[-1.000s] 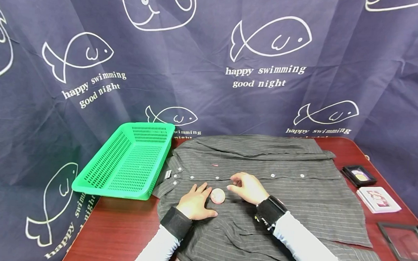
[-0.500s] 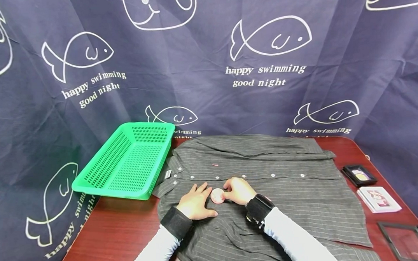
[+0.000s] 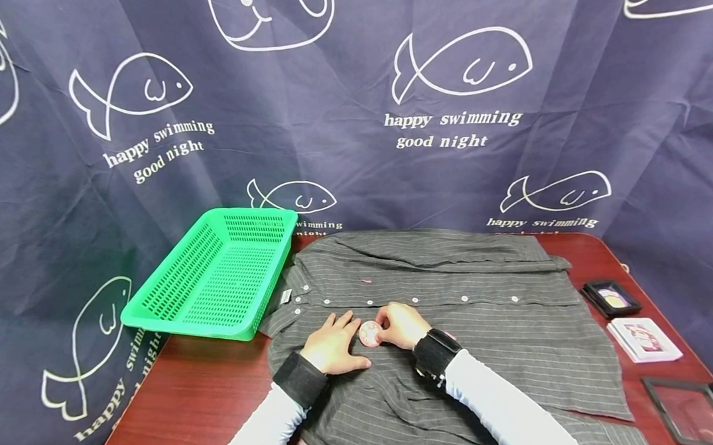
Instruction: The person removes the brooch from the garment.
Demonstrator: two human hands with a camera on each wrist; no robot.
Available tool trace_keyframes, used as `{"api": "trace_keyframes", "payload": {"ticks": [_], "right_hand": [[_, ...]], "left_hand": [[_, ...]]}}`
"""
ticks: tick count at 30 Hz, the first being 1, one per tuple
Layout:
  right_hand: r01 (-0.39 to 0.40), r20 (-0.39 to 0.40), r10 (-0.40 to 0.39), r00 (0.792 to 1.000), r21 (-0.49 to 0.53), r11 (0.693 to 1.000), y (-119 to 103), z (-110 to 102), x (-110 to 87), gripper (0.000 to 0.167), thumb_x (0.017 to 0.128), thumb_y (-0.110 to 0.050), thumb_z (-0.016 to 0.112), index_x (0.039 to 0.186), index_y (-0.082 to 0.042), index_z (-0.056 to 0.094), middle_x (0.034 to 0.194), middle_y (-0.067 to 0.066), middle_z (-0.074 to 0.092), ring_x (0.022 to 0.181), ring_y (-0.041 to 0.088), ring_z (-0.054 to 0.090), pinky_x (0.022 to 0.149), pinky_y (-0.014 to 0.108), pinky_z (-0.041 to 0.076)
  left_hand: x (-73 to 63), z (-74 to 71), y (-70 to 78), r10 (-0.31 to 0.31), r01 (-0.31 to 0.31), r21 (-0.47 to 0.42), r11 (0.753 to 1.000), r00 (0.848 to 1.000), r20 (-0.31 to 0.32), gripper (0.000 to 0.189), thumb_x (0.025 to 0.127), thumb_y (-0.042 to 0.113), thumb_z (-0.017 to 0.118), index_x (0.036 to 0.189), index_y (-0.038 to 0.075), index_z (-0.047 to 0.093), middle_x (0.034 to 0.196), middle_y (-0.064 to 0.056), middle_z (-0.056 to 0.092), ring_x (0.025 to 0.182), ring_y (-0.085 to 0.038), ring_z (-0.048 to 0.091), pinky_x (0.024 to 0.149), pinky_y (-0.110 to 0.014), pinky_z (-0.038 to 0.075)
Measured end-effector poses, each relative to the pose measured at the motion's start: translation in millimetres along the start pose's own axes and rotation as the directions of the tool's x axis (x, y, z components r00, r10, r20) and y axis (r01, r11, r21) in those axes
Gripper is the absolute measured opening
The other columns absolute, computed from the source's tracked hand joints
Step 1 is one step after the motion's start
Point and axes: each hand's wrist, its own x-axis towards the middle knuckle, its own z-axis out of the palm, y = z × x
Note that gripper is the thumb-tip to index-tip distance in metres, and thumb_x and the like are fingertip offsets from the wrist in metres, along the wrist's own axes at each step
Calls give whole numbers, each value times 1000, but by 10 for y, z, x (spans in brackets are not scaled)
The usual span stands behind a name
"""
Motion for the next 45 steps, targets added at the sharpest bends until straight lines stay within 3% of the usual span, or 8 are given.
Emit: {"api": "trace_keyframes", "payload": {"ticks": [8, 21, 30, 36, 45], "right_hand": [[32, -25, -32, 999, 20, 999, 14, -8, 9, 15, 66, -8, 77, 72, -10, 63, 64, -5, 53, 60, 6, 44, 57, 22, 37], [79, -25, -76, 997, 123, 989, 72, -16, 0, 7, 73, -2, 69, 74, -8, 64, 60, -7, 58, 55, 0, 43, 54, 18, 37], [109, -40, -104, 994, 157, 982, 49, -54, -50, 8, 72, -2, 68, 74, -8, 63, 61, -7, 56, 54, -1, 42, 52, 17, 36], [142, -58, -136, 989, 119, 983, 18, -77, -81, 11, 73, -2, 68, 73, -11, 61, 62, -8, 56, 56, -3, 43, 54, 16, 37], [246, -116, -254, 960, -78, 966, -42, -54, -125, 18, 75, -7, 75, 75, -15, 59, 70, -8, 53, 62, 2, 46, 57, 19, 39]], "left_hand": [[52, 11, 35, 39, -39, 13, 999, 998, -52, 74, 83, 55, 66, 137, 6, 55, 146, -12, 51, 134, -42, 47, 107, -52, 42], [76, 18, 43, 23, -23, 35, 999, 999, -25, 74, 76, 49, 74, 136, 10, 56, 148, -8, 50, 134, -40, 48, 102, -53, 46], [85, 29, 18, 32, -31, 33, 999, 999, -21, 77, 74, 49, 76, 137, 10, 56, 149, -9, 49, 134, -40, 47, 102, -52, 46], [83, 31, 8, 32, -32, 20, 999, 999, -22, 77, 73, 49, 77, 137, 9, 56, 148, -9, 49, 135, -40, 47, 102, -52, 47], [91, 39, -6, 21, -21, 12, 1000, 999, -24, 77, 73, 48, 77, 137, 9, 57, 149, -8, 49, 136, -38, 47, 102, -53, 47]]}}
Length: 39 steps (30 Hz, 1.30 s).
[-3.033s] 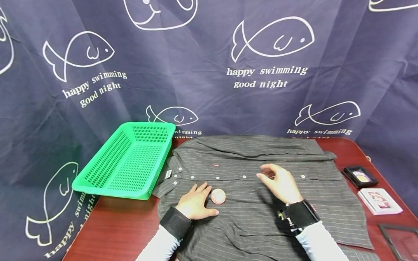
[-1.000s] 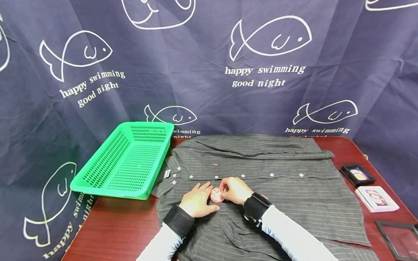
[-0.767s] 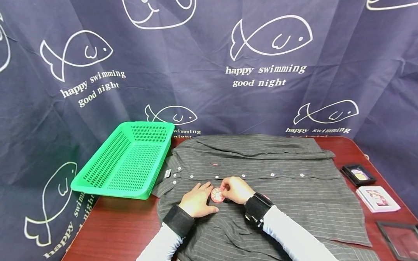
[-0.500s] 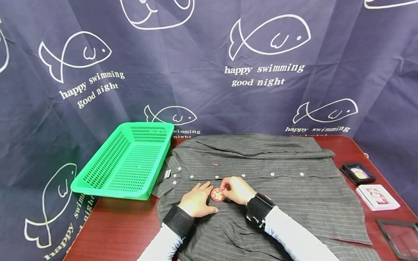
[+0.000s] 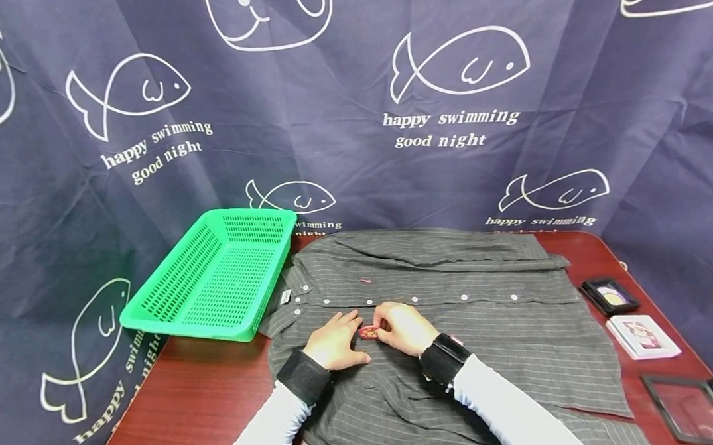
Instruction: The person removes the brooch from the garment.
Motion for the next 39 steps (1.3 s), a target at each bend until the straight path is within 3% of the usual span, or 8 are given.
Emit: {"api": "trace_keyframes", "payload": {"ticks": [11, 18, 30, 39], "right_hand": [[153, -19, -158, 987, -162, 975, -69, 50, -23, 25, 68, -3, 73, 69, -16, 52, 68, -7, 51, 63, 8, 47, 59, 23, 41], [226, -14, -234, 972, -205, 952, -81, 80, -49, 29, 64, -1, 74, 65, -16, 49, 65, -6, 47, 61, 11, 49, 57, 24, 40], [286, 17, -289, 957, -221, 933, -84, 94, -100, 30, 68, -4, 77, 66, -17, 50, 68, -7, 51, 64, 12, 52, 59, 24, 42], [292, 21, -295, 955, -222, 930, -74, 113, -116, 30, 67, -7, 80, 66, -17, 52, 68, -7, 51, 63, 11, 52, 60, 26, 43]], "left_hand": [[-7, 2, -3, 5, -5, 3, 1000, 1000, -5, 76, 74, 48, 77, 137, 10, 57, 148, -8, 50, 136, -38, 46, 103, -52, 46], [-5, -6, -7, 10, -10, -2, 1000, 1000, -6, 76, 74, 48, 77, 137, 10, 57, 147, -9, 51, 136, -38, 45, 104, -51, 45], [-19, -25, -11, 18, -18, -22, 1000, 1000, -1, 76, 74, 47, 77, 136, 9, 57, 148, -9, 50, 137, -39, 45, 104, -52, 45], [-62, -81, -52, 115, -118, -75, 990, 993, -34, 74, 78, 49, 74, 136, 7, 56, 145, -11, 53, 134, -29, 50, 105, -45, 45]]}}
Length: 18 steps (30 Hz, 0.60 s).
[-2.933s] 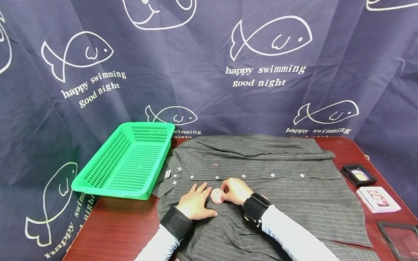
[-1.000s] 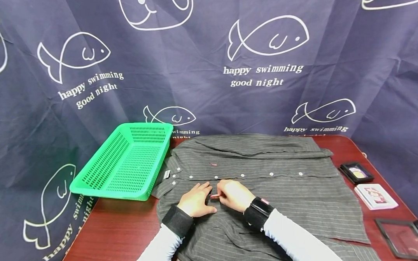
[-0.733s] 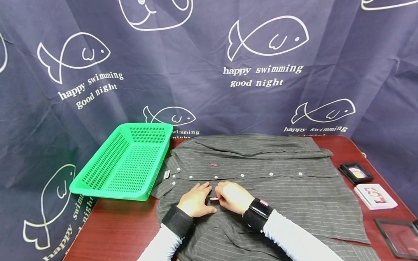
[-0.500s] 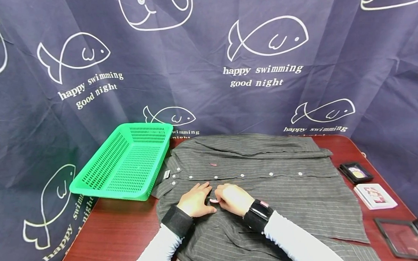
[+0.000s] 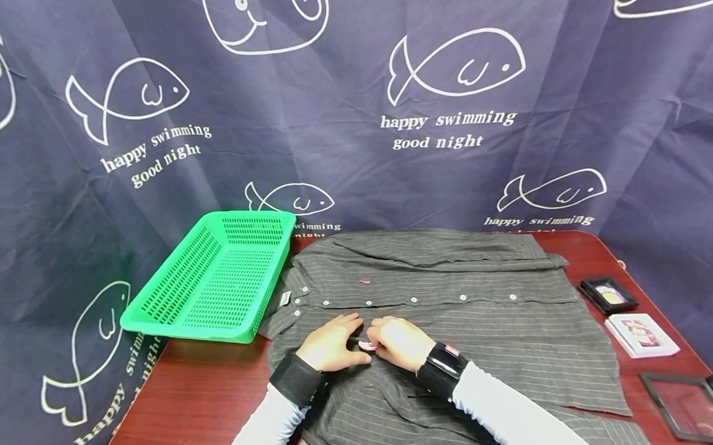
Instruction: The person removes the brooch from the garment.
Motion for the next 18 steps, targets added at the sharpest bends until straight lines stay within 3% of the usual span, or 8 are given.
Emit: {"api": "trace_keyframes", "payload": {"ticks": [3, 9, 18], "right_hand": [[8, -11, -7, 1000, 12, 1000, 3, -1, -7, 30, 66, -7, 81, 66, -17, 53, 69, -7, 52, 63, 11, 52, 60, 26, 43], [-10, -10, 11, 1000, 46, 999, 0, -7, -11, 28, 65, -7, 81, 66, -16, 54, 70, -6, 54, 64, 9, 52, 59, 23, 43], [-36, 28, 34, 999, 72, 997, 7, 6, -9, 28, 68, -11, 83, 67, -16, 55, 69, -7, 52, 61, 5, 47, 58, 20, 40]], "left_hand": [[-4, -13, 12, 74, -74, -12, 997, 996, -42, 67, 81, 47, 72, 134, 7, 58, 139, -10, 58, 128, -26, 55, 103, -42, 47], [20, 32, 39, 194, -195, 6, 981, 972, -133, 47, 84, 39, 73, 122, 12, 65, 117, -4, 68, 109, -18, 65, 93, -32, 52], [28, 80, 72, 172, -168, 36, 985, 972, -157, 23, 83, 32, 72, 96, 13, 70, 98, -1, 68, 89, -17, 65, 77, -30, 52]]}}
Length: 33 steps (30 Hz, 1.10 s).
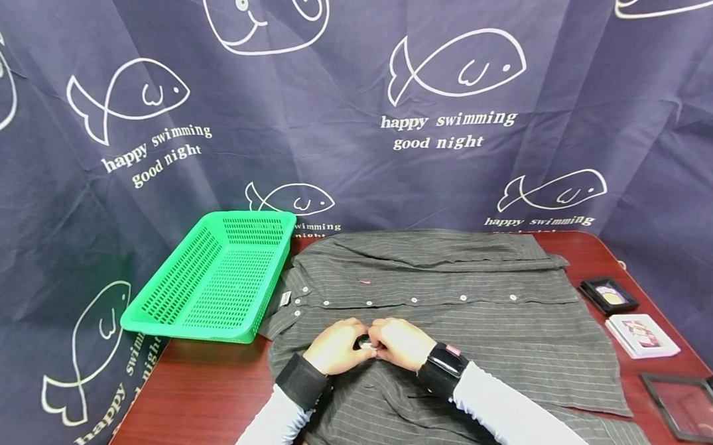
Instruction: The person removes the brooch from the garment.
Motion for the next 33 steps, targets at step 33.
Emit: {"api": "trace_keyframes", "payload": {"ticks": [33], "right_hand": [[24, 17, -25, 1000, 54, 998, 22, -86, -39, 13, 72, -9, 80, 81, -11, 70, 78, -2, 59, 67, 6, 51, 64, 23, 46]], "left_hand": [[38, 17, 87, -18, 20, 79, 997, 999, -27, 33, 71, 30, 82, 97, 12, 73, 94, 0, 65, 80, -21, 62, 72, -29, 50]]}}
